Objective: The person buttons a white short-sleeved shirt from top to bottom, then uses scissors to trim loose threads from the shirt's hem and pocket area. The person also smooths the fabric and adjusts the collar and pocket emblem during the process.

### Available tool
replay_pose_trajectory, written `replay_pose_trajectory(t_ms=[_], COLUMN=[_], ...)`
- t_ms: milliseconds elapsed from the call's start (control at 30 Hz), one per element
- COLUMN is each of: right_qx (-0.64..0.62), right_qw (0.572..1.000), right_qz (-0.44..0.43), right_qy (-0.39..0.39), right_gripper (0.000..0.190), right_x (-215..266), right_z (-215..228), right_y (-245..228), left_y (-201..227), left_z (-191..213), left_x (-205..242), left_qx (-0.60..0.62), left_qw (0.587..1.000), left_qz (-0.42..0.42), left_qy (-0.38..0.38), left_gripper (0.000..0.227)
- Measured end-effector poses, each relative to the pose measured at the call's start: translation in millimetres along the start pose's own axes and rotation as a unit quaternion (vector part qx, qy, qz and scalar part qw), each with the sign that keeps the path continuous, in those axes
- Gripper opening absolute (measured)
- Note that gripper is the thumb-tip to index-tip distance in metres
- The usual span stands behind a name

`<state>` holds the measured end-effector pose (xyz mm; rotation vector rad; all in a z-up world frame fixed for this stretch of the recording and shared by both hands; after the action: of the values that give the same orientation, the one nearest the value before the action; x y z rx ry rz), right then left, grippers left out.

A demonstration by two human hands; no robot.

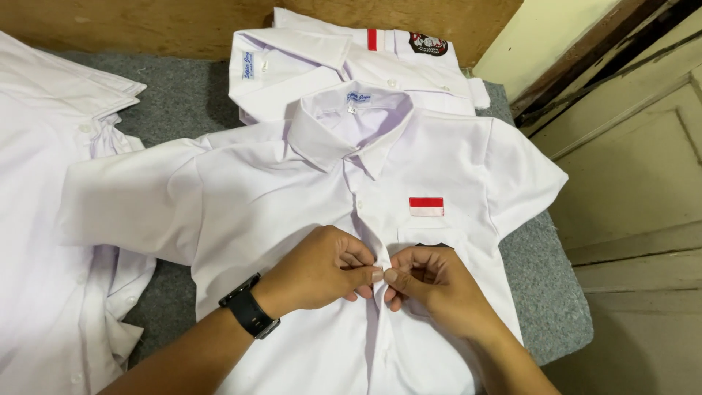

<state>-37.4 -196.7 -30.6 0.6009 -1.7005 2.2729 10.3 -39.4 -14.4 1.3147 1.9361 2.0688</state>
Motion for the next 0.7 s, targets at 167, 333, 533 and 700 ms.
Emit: replay_pose_trajectory(t_ms=[167, 333, 533, 700], right_qx=[-0.103, -0.115, -0.114, -0.137], right_qw=[0.991, 0.988, 0.99, 0.988], right_qz=[0.038, 0.047, 0.047, 0.053], right_qy=[-0.077, -0.09, -0.073, -0.036], right_gripper=[0.007, 0.006, 0.005, 0.009], right_x=[-13.1, -14.9, -14.6, -14.3], right_z=[2.4, 3.0, 2.7, 3.4], right_y=[8.9, 12.5, 11.1, 8.5], left_y=[3.0, 5.4, 4.3, 11.9], left_z=[-2.7, -4.3, -5.7, -3.9], left_x=[0.4, 2.4, -1.3, 5.3], left_qx=[0.021, 0.035, 0.021, 0.035], left_qw=[0.999, 0.998, 0.999, 0.998], left_qz=[-0.019, -0.017, -0.032, -0.02], left_qy=[-0.039, -0.048, -0.032, 0.044], left_gripper=[0.019, 0.018, 0.021, 0.019])
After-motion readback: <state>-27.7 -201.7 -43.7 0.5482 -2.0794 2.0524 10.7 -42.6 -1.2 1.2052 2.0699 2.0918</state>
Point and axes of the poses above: each hand's wrist, its own x-axis away from the middle knuckle, its own z-axis out of the back of the hand, y = z × x, the point moved 7 cm from there along -x, towards the middle knuckle, and after that the axes turned 15 degrees about x, right-handed, at the moved point
